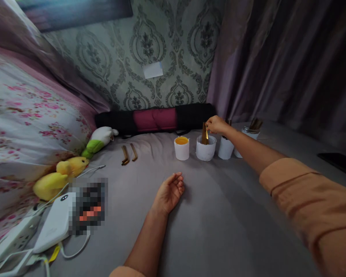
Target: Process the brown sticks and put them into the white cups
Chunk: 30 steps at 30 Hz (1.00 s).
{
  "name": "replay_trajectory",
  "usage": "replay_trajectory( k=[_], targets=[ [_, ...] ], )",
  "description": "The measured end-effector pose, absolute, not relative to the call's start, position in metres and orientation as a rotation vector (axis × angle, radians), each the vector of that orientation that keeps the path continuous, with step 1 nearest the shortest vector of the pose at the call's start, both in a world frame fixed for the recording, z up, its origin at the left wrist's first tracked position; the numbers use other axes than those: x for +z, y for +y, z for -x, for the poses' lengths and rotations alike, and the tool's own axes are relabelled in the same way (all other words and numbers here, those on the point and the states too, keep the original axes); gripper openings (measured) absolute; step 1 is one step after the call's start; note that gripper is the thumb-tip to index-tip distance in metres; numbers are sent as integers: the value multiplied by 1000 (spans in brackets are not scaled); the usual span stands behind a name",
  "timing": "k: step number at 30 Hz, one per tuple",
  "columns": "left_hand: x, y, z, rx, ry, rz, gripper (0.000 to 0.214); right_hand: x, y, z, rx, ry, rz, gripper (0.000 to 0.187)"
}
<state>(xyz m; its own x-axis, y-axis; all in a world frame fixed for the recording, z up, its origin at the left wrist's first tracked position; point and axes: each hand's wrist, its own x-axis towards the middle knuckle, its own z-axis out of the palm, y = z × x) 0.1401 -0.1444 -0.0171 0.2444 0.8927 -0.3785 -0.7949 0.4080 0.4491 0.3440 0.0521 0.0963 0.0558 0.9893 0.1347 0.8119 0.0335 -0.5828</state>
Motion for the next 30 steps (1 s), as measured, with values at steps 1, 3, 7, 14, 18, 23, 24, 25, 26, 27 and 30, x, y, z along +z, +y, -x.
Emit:
replay_trajectory(
  k=[1, 3, 7, 14, 18, 23, 24, 25, 26, 27, 30],
  targets=[
    [-17, -144, -140, 1161, 642, -178, 13, 97, 51, -344, 445, -1797, 1833, 23],
    [-17, -144, -140, 1163, 642, -179, 12, 97, 49, -344, 442, -1805, 1855, 23],
    [-18, -144, -140, 1157, 640, -180, 13, 97, 49, -344, 447, -1812, 1856, 20],
    [-18, -144, -139, 1155, 634, -187, 13, 94, 51, -345, 414, -1807, 1881, 21],
    [-17, -144, -140, 1154, 639, -185, 13, 94, 51, -345, 368, -1811, 1887, 22],
    [-16, -144, -140, 1155, 643, -185, 13, 102, 44, -342, 361, -1793, 1853, 19],
    [-16, -144, -140, 1155, 646, -184, 13, 103, 42, -342, 367, -1788, 1853, 19],
    [-16, -145, -140, 1155, 648, -182, 13, 104, 41, -342, 370, -1781, 1854, 19],
    [-16, -145, -140, 1154, 647, -182, 13, 105, 41, -342, 370, -1774, 1847, 19],
    [-16, -145, -140, 1154, 645, -181, 13, 105, 40, -342, 364, -1764, 1833, 19],
    [-17, -144, -140, 1155, 638, -179, 13, 105, 41, -345, 313, -1745, 1757, 21]
  ],
)
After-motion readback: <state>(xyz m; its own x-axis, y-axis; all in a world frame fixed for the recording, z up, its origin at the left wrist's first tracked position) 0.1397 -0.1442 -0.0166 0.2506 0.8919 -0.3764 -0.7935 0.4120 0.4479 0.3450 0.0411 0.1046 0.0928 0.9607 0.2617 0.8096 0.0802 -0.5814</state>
